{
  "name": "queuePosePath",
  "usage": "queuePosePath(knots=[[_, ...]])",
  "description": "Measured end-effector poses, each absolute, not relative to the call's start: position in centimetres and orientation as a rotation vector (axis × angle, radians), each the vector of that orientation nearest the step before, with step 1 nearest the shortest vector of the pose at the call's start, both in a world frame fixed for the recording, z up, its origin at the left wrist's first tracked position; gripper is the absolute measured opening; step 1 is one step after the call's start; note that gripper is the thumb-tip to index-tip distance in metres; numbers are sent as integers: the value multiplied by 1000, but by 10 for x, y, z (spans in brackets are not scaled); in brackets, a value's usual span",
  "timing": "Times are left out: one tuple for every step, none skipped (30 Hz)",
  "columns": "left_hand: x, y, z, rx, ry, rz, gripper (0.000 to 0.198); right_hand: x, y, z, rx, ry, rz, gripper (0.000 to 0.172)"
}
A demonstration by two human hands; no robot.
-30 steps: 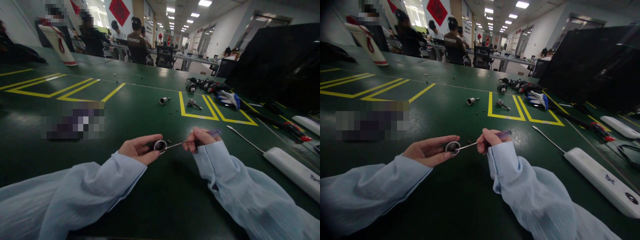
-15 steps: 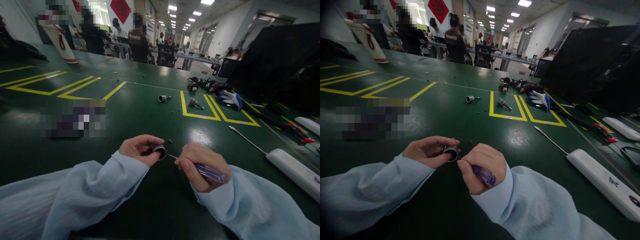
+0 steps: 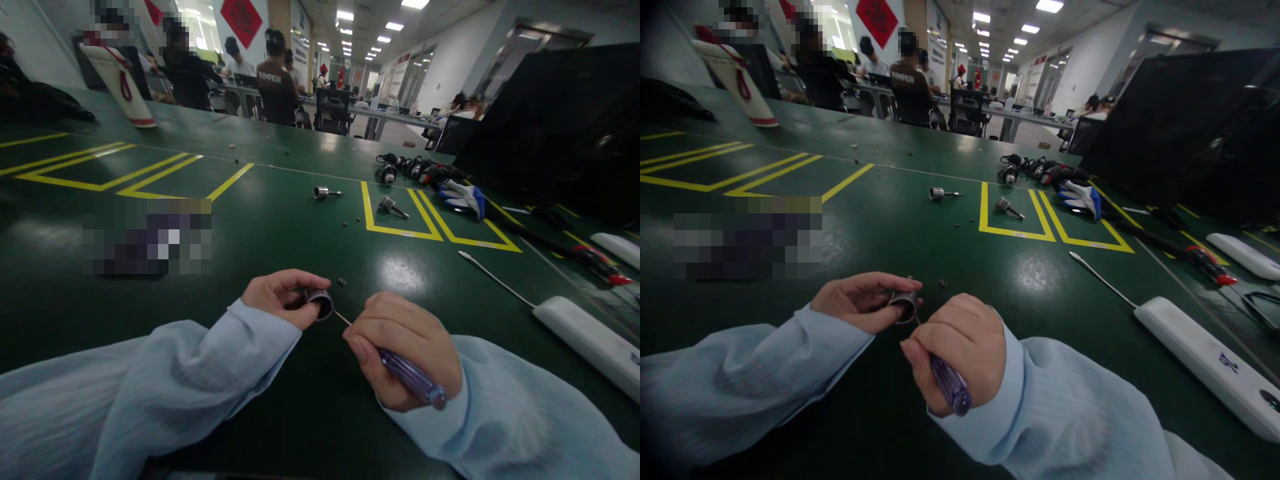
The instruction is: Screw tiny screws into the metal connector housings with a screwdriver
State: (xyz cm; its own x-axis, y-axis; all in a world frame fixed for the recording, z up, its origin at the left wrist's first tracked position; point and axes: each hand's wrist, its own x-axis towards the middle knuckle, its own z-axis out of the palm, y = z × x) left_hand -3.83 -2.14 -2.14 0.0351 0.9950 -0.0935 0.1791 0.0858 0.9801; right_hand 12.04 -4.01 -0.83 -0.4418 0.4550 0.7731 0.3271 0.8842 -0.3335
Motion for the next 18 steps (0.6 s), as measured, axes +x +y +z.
queuePosePath(knots=[[-38, -21, -22, 1288, 1352, 1010, 26, 120, -40, -9, -566, -2075, 168, 10], [-39, -21, -22, 1285, 1356, 1002, 26, 120, -40, -9, -572, -2075, 172, 11], [-39, -21, -23, 1282, 1360, 998, 26, 120, -40, -9, -586, -2072, 179, 11], [-39, -20, -23, 1281, 1362, 995, 26, 119, -40, -9, -606, -2066, 190, 11], [-39, -20, -24, 1281, 1362, 996, 26, 119, -40, -9, -624, -2060, 204, 12], [-39, -20, -24, 1284, 1362, 997, 25, 119, -41, -9, -640, -2054, 220, 11], [-39, -20, -25, 1289, 1364, 996, 25, 119, -41, -8, -653, -2050, 235, 11], [-39, -20, -25, 1292, 1365, 994, 24, 119, -42, -8, -665, -2047, 249, 11], [-40, -20, -25, 1290, 1363, 994, 23, 119, -44, -7, -670, -2044, 259, 11], [-40, -20, -24, 1283, 1361, 996, 22, 120, -45, -6, -672, -2038, 268, 11], [-40, -19, -24, 1273, 1355, 1001, 21, 121, -46, -4, -677, -2027, 287, 12], [-40, -19, -24, 1262, 1346, 1008, 20, 123, -46, -3, -684, -2001, 315, 13], [-40, -19, -24, 1251, 1332, 1018, 20, 125, -45, -2, -695, -1955, 351, 14], [-40, -19, -24, 1241, 1317, 1024, 20, 127, -44, -2, -722, -1888, 397, 15], [-40, -19, -24, 1237, 1306, 1025, 20, 130, -40, -2, -769, -1807, 447, 16], [-40, -19, -24, 1237, 1299, 1020, 21, 132, -36, -3, -832, -1715, 497, 18], [-41, -18, -25, 1240, 1295, 1012, 23, 134, -30, -5, -920, -1625, 551, 20], [-41, -18, -25, 1245, 1294, 1002, 25, 136, -24, -8, -1006, -1552, 605, 20]])
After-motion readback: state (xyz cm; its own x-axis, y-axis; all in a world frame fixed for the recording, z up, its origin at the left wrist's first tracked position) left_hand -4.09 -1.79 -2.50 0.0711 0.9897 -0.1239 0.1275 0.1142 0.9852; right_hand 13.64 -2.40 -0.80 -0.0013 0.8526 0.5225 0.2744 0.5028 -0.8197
